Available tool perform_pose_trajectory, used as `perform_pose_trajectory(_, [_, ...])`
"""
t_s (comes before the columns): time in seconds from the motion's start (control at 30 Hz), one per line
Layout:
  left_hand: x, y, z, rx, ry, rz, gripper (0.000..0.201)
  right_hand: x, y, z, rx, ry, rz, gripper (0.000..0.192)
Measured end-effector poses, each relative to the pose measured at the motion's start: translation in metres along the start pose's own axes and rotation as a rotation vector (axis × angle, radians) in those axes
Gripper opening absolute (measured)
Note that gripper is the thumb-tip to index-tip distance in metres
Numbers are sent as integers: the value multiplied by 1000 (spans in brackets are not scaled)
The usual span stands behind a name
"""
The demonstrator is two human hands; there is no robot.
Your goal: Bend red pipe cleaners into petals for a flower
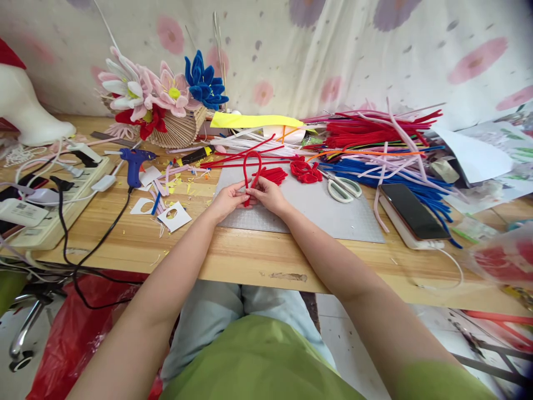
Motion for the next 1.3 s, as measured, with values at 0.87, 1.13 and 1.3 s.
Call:
perform_pose_trajectory(0.87, [-5, -4, 8, -92, 16, -125, 82, -10, 1, -13, 638, -226, -571, 48])
perform_pose_trajectory(1.13, [-11, -8, 6, -159, 196, -283, 72, -6, 12, -11, 867, -238, -394, 31])
perform_pose_trajectory(1.3, [-12, -7, 4, -144, 215, -273, 86, 3, 32, -7, 811, -190, -243, 26])
Point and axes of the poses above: each hand's wrist, its own x-axis towards the middle knuckle, its own y-axis out of the back of the hand, z = x × y, the point moved 3 cm from there along x, towards the middle knuckle, and after that the axes turned 1 degree about -y, right-handed, at the moved point
